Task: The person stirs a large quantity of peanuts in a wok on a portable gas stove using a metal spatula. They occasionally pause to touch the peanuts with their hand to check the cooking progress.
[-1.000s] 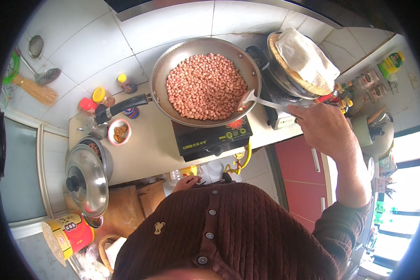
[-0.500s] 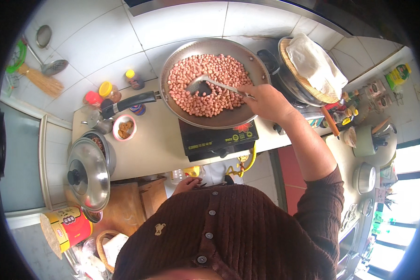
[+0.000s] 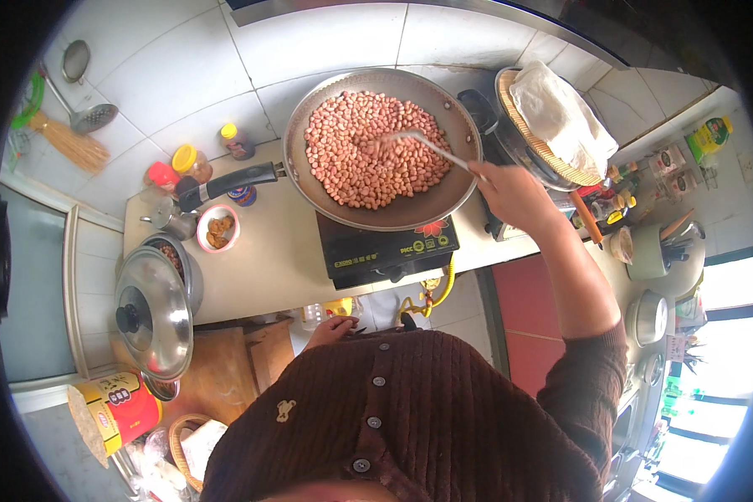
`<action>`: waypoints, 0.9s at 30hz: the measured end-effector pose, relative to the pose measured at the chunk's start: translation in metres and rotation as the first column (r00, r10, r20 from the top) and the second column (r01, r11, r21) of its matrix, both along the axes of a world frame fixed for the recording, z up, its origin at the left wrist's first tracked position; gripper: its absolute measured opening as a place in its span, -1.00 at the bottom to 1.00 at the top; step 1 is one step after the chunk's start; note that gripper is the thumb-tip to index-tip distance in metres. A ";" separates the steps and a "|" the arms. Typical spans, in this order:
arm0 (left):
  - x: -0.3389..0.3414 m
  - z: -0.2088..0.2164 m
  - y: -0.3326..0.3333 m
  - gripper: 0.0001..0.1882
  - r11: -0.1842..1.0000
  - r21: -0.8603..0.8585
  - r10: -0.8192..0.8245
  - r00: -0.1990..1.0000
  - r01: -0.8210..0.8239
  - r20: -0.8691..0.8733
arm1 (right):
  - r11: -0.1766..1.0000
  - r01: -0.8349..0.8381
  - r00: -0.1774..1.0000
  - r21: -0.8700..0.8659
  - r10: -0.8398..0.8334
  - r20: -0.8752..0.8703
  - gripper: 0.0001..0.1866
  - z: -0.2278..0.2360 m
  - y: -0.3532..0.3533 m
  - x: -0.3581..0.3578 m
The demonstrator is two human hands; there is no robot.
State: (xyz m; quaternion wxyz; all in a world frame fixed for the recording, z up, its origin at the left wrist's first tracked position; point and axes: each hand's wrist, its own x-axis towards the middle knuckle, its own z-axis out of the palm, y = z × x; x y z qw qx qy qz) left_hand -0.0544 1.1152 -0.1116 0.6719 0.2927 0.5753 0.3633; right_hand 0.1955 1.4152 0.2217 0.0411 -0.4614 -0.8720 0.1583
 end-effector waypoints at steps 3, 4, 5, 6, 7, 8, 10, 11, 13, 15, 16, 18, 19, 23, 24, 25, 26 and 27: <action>-0.003 0.004 0.004 -0.67 0.999 -0.004 -0.033 0.999 0.033 -0.039 | 0.988 0.051 0.999 -0.148 -0.052 -0.001 -0.62 0.018 -0.044 0.016; -0.004 0.005 0.006 -0.67 0.999 0.014 -0.051 0.997 0.052 -0.050 | 0.970 0.097 0.995 -0.223 -0.098 0.007 -0.62 0.025 -0.055 0.019; -0.004 0.006 0.006 -0.67 0.998 0.030 -0.061 0.997 0.062 -0.043 | 0.963 0.076 0.997 -0.259 -0.079 -0.001 -0.62 0.030 -0.064 0.020; -0.005 0.006 0.007 -0.67 0.997 0.030 -0.072 0.996 0.074 -0.058 | 0.949 0.065 0.997 -0.308 -0.072 -0.014 -0.62 0.032 -0.072 0.021; -0.005 0.006 0.007 -0.67 0.996 0.031 -0.076 0.996 0.078 -0.055 | 0.933 0.054 0.997 -0.356 -0.068 -0.027 -0.62 0.031 -0.076 0.021; -0.005 0.006 0.007 -0.66 0.996 0.035 -0.084 0.995 0.086 -0.046 | 0.942 -0.002 0.997 -0.337 -0.024 -0.073 -0.61 0.028 -0.076 0.019; -0.005 0.004 0.006 -0.66 0.995 0.043 -0.083 0.995 0.085 -0.046 | 0.949 -0.125 0.981 -0.291 0.075 -0.177 -0.59 0.016 -0.069 0.014; -0.004 0.003 0.006 -0.66 0.995 0.050 -0.082 0.996 0.084 -0.042 | 0.947 -0.119 0.981 -0.297 0.066 -0.181 -0.59 0.008 -0.059 0.011; -0.003 0.001 0.004 -0.66 0.996 0.044 -0.070 0.997 0.072 -0.039 | 0.963 -0.096 0.980 -0.253 0.046 -0.196 -0.58 -0.010 -0.031 0.000; -0.003 0.000 0.002 -0.66 0.998 0.035 -0.052 0.998 0.053 -0.028 | 0.970 -0.009 0.975 -0.244 -0.046 -0.219 -0.60 -0.018 -0.006 -0.005; -0.003 0.000 0.000 -0.66 0.999 0.029 -0.041 0.999 0.041 -0.018 | 0.969 0.037 0.968 -0.244 -0.095 -0.231 -0.61 -0.022 0.005 -0.009; -0.004 0.000 -0.003 -0.67 0.999 0.020 -0.028 1.000 0.029 -0.009 | 0.967 0.101 0.954 -0.233 -0.160 -0.254 -0.62 -0.029 0.027 -0.020; -0.004 0.000 -0.004 -0.67 0.999 0.019 -0.028 1.000 0.028 -0.009 | 0.980 0.088 0.934 -0.180 -0.144 -0.326 -0.61 -0.035 0.032 -0.026; -0.003 -0.002 -0.007 -0.67 1.000 -0.007 0.020 0.998 -0.020 0.058 | 0.995 -0.098 0.964 -0.013 0.092 -0.251 -0.58 -0.053 0.024 -0.049; -0.003 -0.003 -0.007 -0.67 1.000 -0.015 0.021 0.999 -0.020 0.041 | 0.992 -0.124 0.965 -0.035 0.113 -0.236 -0.57 -0.053 0.013 -0.049; -0.002 -0.004 -0.006 -0.67 1.000 -0.020 0.025 0.999 -0.024 0.041 | 0.986 -0.152 0.967 -0.072 0.133 -0.217 -0.57 -0.051 0.001 -0.046; -0.001 -0.006 -0.005 -0.67 0.999 -0.021 0.031 0.997 -0.029 0.065 | 0.978 -0.172 0.968 -0.117 0.145 -0.206 -0.57 -0.045 -0.013 -0.042; 0.000 -0.008 -0.004 -0.68 1.000 -0.022 0.017 0.999 -0.016 0.047 | 0.973 -0.137 0.983 -0.186 0.110 -0.145 -0.57 -0.036 -0.026 -0.035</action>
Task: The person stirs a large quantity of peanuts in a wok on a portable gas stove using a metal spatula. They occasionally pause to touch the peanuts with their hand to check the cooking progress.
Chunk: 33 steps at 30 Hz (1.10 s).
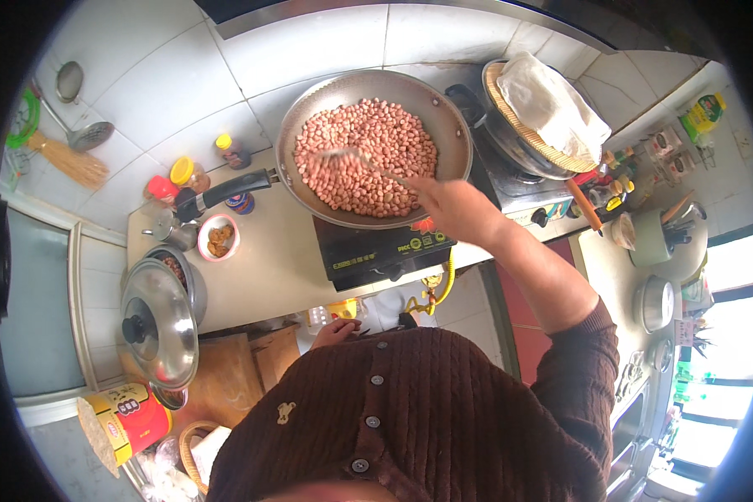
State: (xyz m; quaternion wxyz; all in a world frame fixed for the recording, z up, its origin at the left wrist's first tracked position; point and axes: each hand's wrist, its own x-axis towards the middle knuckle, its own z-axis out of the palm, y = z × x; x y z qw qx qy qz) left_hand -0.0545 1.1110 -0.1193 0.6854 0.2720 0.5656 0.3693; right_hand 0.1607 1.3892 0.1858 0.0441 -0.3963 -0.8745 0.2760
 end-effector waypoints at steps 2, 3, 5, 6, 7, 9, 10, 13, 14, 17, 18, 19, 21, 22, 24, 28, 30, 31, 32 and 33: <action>0.000 -0.003 0.002 -0.68 0.999 -0.023 -0.024 1.000 0.024 0.007 | 0.999 -0.034 0.999 0.013 0.035 -0.041 -0.59 0.015 -0.026 0.007; 0.000 -0.004 0.003 -0.68 1.000 0.001 -0.030 1.000 0.030 0.002 | 0.999 -0.029 0.999 -0.023 0.028 -0.028 -0.59 0.024 -0.036 0.013; 0.000 -0.005 0.006 -0.68 0.999 -0.008 -0.040 0.999 0.040 0.011 | 0.996 -0.016 1.000 -0.091 0.017 0.000 -0.59 0.045 -0.050 0.029; 0.000 -0.005 0.008 -0.68 0.998 0.018 -0.059 0.998 0.060 -0.023 | 0.993 -0.005 1.000 -0.115 0.004 -0.006 -0.59 0.052 -0.054 0.035; 0.000 -0.004 0.009 -0.68 0.997 0.032 -0.074 0.996 0.076 -0.044 | 0.990 0.004 1.000 -0.139 -0.005 -0.011 -0.59 0.057 -0.058 0.042; 0.001 -0.002 0.010 -0.68 0.994 0.051 -0.096 0.993 0.100 -0.069 | 0.990 0.036 0.999 -0.137 -0.034 0.022 -0.59 0.060 -0.057 0.052; 0.001 -0.001 0.011 -0.68 0.993 0.056 -0.102 0.992 0.106 -0.073 | 0.992 0.058 0.997 -0.109 -0.052 0.058 -0.59 0.058 -0.053 0.056; 0.000 0.000 0.011 -0.68 0.991 0.067 -0.107 0.990 0.113 -0.093 | 0.978 0.177 0.980 -0.114 -0.163 0.116 -0.58 0.045 -0.032 0.066; 0.000 0.000 0.011 -0.69 0.991 0.070 -0.104 0.990 0.111 -0.099 | 0.968 0.222 0.971 -0.117 -0.209 0.113 -0.58 0.039 -0.024 0.070; 0.000 -0.002 0.009 -0.69 0.995 0.057 -0.075 0.994 0.080 -0.074 | 0.973 0.229 0.971 -0.016 -0.228 0.073 -0.56 0.021 -0.002 0.078; 0.000 -0.003 0.008 -0.69 0.996 0.049 -0.072 0.995 0.075 -0.071 | 0.965 0.261 0.965 -0.021 -0.260 0.045 -0.56 0.015 0.004 0.078; 0.000 -0.004 0.008 -0.69 0.997 0.043 -0.065 0.996 0.068 -0.061 | 0.944 0.330 0.942 0.015 -0.331 0.057 -0.57 0.008 0.008 0.075; 0.000 -0.004 0.008 -0.69 0.998 0.036 -0.059 0.998 0.060 -0.038 | 0.967 0.250 0.968 0.041 -0.249 -0.041 -0.57 -0.001 0.014 0.067; 0.000 -0.004 0.008 -0.69 0.998 0.034 -0.053 0.998 0.054 -0.026 | 0.976 0.169 0.983 0.139 -0.156 -0.098 -0.57 -0.010 0.013 0.054; 0.000 -0.002 0.009 -0.69 0.999 0.023 -0.042 0.999 0.043 -0.022 | 0.976 0.114 0.993 0.185 -0.108 -0.042 -0.58 -0.012 0.006 0.036; 0.000 0.003 0.011 -0.69 0.999 -0.001 -0.054 0.998 0.054 -0.037 | 0.999 -0.019 0.991 -0.034 0.014 -0.131 -0.57 0.014 -0.033 0.023; -0.001 0.006 0.012 -0.68 0.998 -0.004 -0.057 0.997 0.057 -0.054 | 0.989 -0.026 0.995 -0.148 0.011 -0.100 -0.56 0.029 -0.049 0.022; -0.001 0.007 0.013 -0.68 0.998 -0.007 -0.056 0.996 0.056 -0.065 | 0.975 -0.031 0.997 -0.220 0.016 -0.071 -0.55 0.037 -0.055 0.024; -0.001 0.008 0.013 -0.68 0.998 -0.010 -0.055 0.996 0.054 -0.076 | 0.958 0.011 0.999 -0.287 -0.019 -0.027 -0.55 0.045 -0.061 0.028; -0.001 0.009 0.014 -0.68 0.998 -0.002 -0.057 0.996 0.058 -0.074 | 0.956 0.025 0.999 -0.293 -0.033 -0.022 -0.54 0.048 -0.063 0.030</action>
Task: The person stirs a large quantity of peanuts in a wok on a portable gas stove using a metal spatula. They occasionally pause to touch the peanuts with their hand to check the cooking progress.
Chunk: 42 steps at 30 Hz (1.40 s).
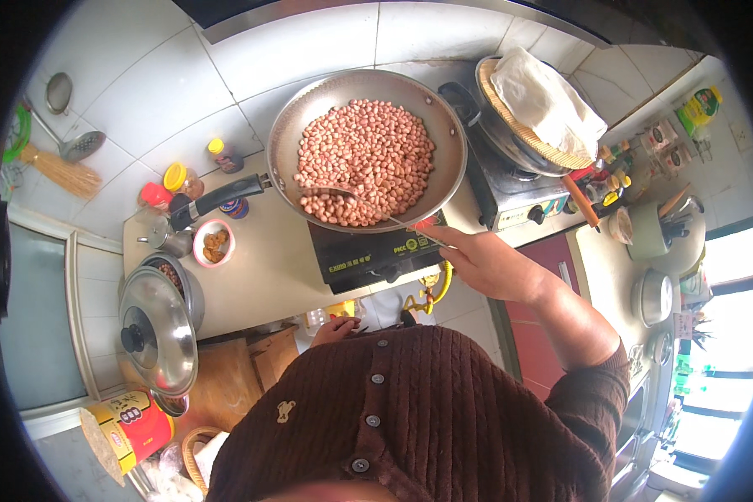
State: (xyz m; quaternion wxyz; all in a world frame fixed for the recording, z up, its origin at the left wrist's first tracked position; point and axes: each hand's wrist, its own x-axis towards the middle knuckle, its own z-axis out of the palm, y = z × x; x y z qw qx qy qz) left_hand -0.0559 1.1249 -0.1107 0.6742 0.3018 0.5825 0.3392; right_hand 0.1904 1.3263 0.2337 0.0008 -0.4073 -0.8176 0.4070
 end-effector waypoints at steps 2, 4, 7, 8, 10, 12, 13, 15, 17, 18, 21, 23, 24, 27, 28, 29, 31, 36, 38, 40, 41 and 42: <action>-0.001 0.000 0.001 -0.68 1.000 0.011 -0.010 1.000 0.010 0.004 | 1.000 0.029 1.000 -0.012 -0.029 0.010 -0.54 0.005 0.000 0.008; 0.000 -0.002 0.003 -0.67 0.999 0.029 -0.027 1.000 0.027 -0.007 | 0.986 0.144 0.972 -0.089 -0.124 0.199 -0.55 0.012 0.012 0.023; 0.000 -0.005 0.004 -0.67 0.998 0.055 -0.027 0.999 0.029 -0.023 | 0.957 0.288 0.947 -0.028 -0.281 0.159 -0.55 0.005 0.034 0.033; 0.000 -0.006 0.003 -0.68 0.998 0.064 -0.023 0.999 0.025 -0.029 | 0.950 0.311 0.941 0.018 -0.311 0.131 -0.55 -0.001 0.042 0.032; 0.001 -0.006 0.003 -0.67 0.998 0.059 -0.030 0.999 0.031 -0.021 | 0.919 0.380 0.915 0.109 -0.391 0.105 -0.55 -0.012 0.058 0.031; 0.001 -0.006 0.002 -0.67 0.998 0.056 -0.030 0.999 0.030 -0.014 | 0.928 0.355 0.930 0.113 -0.363 0.053 -0.58 -0.026 0.072 0.025; 0.001 -0.006 0.002 -0.67 0.998 0.055 -0.027 1.000 0.027 -0.011 | 0.929 0.358 0.931 0.090 -0.362 0.039 -0.58 -0.035 0.080 0.019; 0.001 -0.005 0.001 -0.67 0.998 0.056 -0.026 1.000 0.026 -0.005 | 0.944 0.246 0.969 0.220 -0.239 -0.060 -0.58 -0.056 0.092 0.002; 0.001 -0.005 0.001 -0.67 0.998 0.056 -0.028 1.000 0.028 0.001 | 0.865 0.063 0.994 0.498 -0.011 -0.107 -0.57 -0.078 0.095 -0.021; 0.000 -0.005 0.000 -0.67 0.998 0.056 -0.028 1.000 0.027 0.003 | 0.853 -0.026 0.989 0.521 0.097 -0.109 -0.57 -0.082 0.093 -0.026; 0.001 -0.005 0.000 -0.67 0.998 0.056 -0.025 1.000 0.024 0.013 | 0.845 -0.178 0.960 0.505 0.261 -0.098 -0.56 -0.074 0.070 -0.038; 0.000 -0.006 -0.001 -0.67 0.998 0.053 -0.015 1.000 0.014 0.019 | 0.940 -0.112 0.991 0.323 0.130 -0.037 -0.56 -0.049 0.048 -0.034; 0.000 -0.006 -0.001 -0.67 0.999 0.049 -0.008 1.000 0.007 0.020 | 0.982 -0.056 0.998 0.182 0.062 -0.025 -0.55 -0.034 0.036 -0.029; -0.001 -0.006 -0.003 -0.67 0.999 0.050 -0.002 1.000 0.002 0.000 | 0.964 -0.038 0.995 0.263 0.013 0.095 -0.54 0.012 0.015 -0.008; -0.001 -0.006 -0.004 -0.67 0.998 0.059 -0.012 1.000 0.014 -0.022 | 0.958 -0.015 0.994 0.285 -0.016 0.105 -0.54 0.023 0.011 -0.001; -0.001 -0.006 -0.004 -0.67 0.997 0.073 -0.010 0.999 0.012 -0.037 | 0.953 0.015 0.988 0.301 -0.060 0.141 -0.57 0.031 0.009 0.005; -0.001 -0.006 -0.006 -0.66 0.998 0.060 -0.001 1.000 0.001 -0.005 | 0.931 -0.008 0.970 0.366 -0.082 0.231 -0.57 0.037 0.011 0.012; 0.000 -0.006 -0.008 -0.66 0.999 0.053 0.001 1.000 -0.001 -0.006 | 0.885 -0.075 0.975 0.459 -0.031 0.219 -0.58 0.004 0.051 -0.010; 0.000 -0.006 -0.009 -0.66 0.997 0.076 -0.012 1.000 0.014 -0.020 | 0.878 -0.062 0.987 0.476 -0.019 0.162 -0.59 -0.014 0.073 -0.026; 0.001 -0.006 -0.010 -0.66 0.997 0.078 -0.009 1.000 0.009 -0.002 | 0.871 -0.039 0.990 0.490 -0.032 0.136 -0.59 -0.028 0.096 -0.043; 0.001 -0.006 -0.010 -0.66 0.997 0.079 -0.007 1.000 0.006 0.007 | 0.866 -0.030 0.992 0.499 -0.035 0.121 -0.59 -0.032 0.103 -0.046; 0.001 -0.006 -0.011 -0.66 0.998 0.065 0.005 1.000 -0.006 0.012 | 0.863 -0.008 0.989 0.505 -0.069 0.133 -0.59 -0.033 0.106 -0.045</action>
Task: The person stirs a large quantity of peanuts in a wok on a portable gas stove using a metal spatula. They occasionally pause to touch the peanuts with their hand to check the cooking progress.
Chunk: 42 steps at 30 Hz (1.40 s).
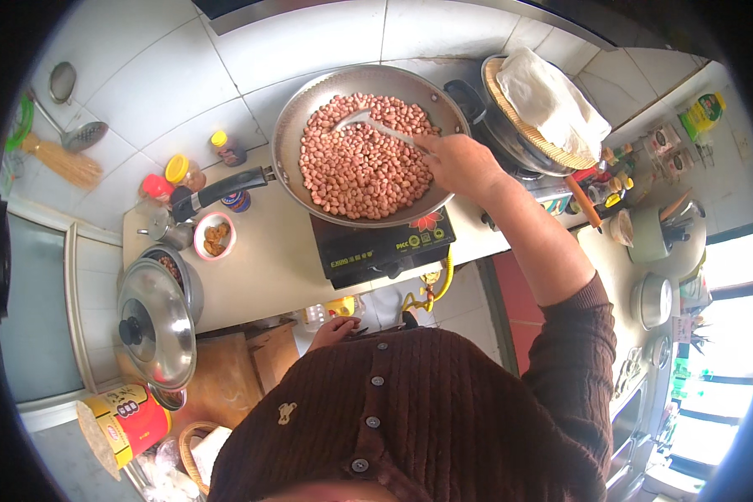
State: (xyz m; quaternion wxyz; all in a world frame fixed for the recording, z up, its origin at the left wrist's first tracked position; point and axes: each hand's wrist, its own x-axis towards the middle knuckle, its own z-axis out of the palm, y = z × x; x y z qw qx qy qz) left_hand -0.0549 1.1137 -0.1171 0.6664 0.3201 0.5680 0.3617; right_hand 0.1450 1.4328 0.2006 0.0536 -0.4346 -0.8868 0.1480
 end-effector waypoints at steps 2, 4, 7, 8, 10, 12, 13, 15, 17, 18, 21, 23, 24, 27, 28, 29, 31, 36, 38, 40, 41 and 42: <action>0.000 0.000 -0.001 -0.67 0.999 -0.025 0.025 1.000 -0.025 0.009 | 0.997 0.081 0.996 0.007 -0.082 0.035 -0.59 0.002 0.002 0.003; 0.000 0.000 -0.002 -0.67 0.999 -0.015 0.029 1.000 -0.029 0.008 | 0.992 0.123 0.991 0.029 -0.125 0.057 -0.57 0.010 -0.011 0.019; 0.000 0.001 -0.001 -0.67 0.998 -0.047 0.030 0.999 -0.030 0.012 | 0.984 0.180 0.978 -0.020 -0.177 0.109 -0.56 0.027 -0.051 0.052; 0.000 0.001 0.000 -0.67 0.997 -0.076 0.026 1.000 -0.025 0.017 | 0.983 0.179 0.979 -0.031 -0.174 0.104 -0.56 0.033 -0.064 0.061; 0.000 0.000 0.004 -0.66 0.999 -0.033 -0.020 1.000 0.020 -0.011 | 0.978 0.172 0.978 -0.119 -0.155 0.138 -0.56 0.048 -0.087 0.077; -0.001 -0.002 0.008 -0.66 0.998 0.006 -0.065 0.998 0.065 -0.017 | 0.972 0.165 0.978 -0.167 -0.139 0.156 -0.57 0.063 -0.105 0.088; -0.001 -0.004 0.011 -0.66 0.996 0.028 -0.085 0.996 0.085 -0.013 | 0.976 0.142 0.983 -0.167 -0.119 0.141 -0.57 0.068 -0.113 0.090; -0.001 -0.007 0.013 -0.66 0.993 0.046 -0.109 0.994 0.109 0.000 | 0.968 0.092 0.990 -0.232 -0.063 0.128 -0.58 0.079 -0.121 0.093; -0.001 -0.008 0.014 -0.66 0.993 0.020 -0.119 0.993 0.118 0.015 | 0.960 0.016 0.998 -0.281 0.001 0.061 -0.58 0.077 -0.119 0.089; -0.001 -0.008 0.014 -0.66 0.993 0.039 -0.114 0.993 0.113 0.024 | 0.951 -0.032 0.999 -0.308 0.037 0.013 -0.58 0.073 -0.115 0.085; -0.002 -0.002 0.012 -0.66 0.995 0.000 -0.100 0.995 0.100 0.020 | 0.964 0.003 1.000 -0.264 -0.006 -0.008 -0.58 0.047 -0.093 0.071; -0.003 0.005 0.009 -0.66 0.993 -0.066 -0.098 0.995 0.098 -0.007 | 0.958 0.049 0.998 -0.284 -0.057 -0.018 -0.59 0.025 -0.060 0.059; -0.003 0.008 0.007 -0.66 0.992 -0.081 -0.094 0.995 0.092 -0.016 | 0.983 -0.002 0.997 -0.185 -0.013 -0.081 -0.59 0.015 -0.045 0.055; -0.006 0.013 0.004 -0.66 0.994 -0.091 -0.062 0.998 0.061 -0.008 | 0.998 0.021 0.975 -0.052 -0.032 -0.221 -0.62 -0.009 -0.014 0.054; -0.007 0.013 0.003 -0.66 0.995 -0.080 -0.055 0.998 0.055 -0.009 | 0.994 0.083 0.977 -0.069 -0.095 -0.189 -0.61 -0.011 -0.011 0.061; -0.008 0.012 0.002 -0.66 0.995 -0.086 -0.046 0.999 0.045 -0.001 | 0.992 0.108 0.975 -0.065 -0.118 -0.188 -0.61 -0.013 -0.008 0.065; -0.010 0.009 0.000 -0.66 0.995 -0.093 -0.029 1.000 0.028 -0.010 | 0.998 0.063 0.986 -0.014 -0.065 -0.152 -0.59 -0.009 -0.020 0.079; -0.015 0.007 0.006 -0.66 0.994 -0.108 0.006 1.000 -0.003 0.026 | 0.972 0.112 0.989 -0.204 -0.130 -0.077 -0.57 0.017 -0.092 0.089; -0.018 0.011 0.011 -0.66 0.995 -0.104 0.000 0.999 0.004 0.039 | 0.960 0.058 0.987 -0.274 -0.096 -0.127 -0.57 0.027 -0.113 0.078; -0.019 0.016 0.015 -0.66 0.998 -0.062 -0.004 1.000 0.004 -0.001 | 0.913 0.041 0.991 -0.406 -0.089 -0.098 -0.56 0.038 -0.121 0.070; -0.020 0.018 0.018 -0.66 0.998 -0.070 -0.001 1.000 0.001 0.008 | 0.882 0.034 0.993 -0.470 -0.085 -0.086 -0.56 0.041 -0.124 0.065; -0.021 0.020 0.019 -0.66 0.998 -0.055 -0.015 1.000 0.014 -0.019 | 0.908 -0.012 0.992 -0.420 -0.042 -0.119 -0.56 0.042 -0.123 0.061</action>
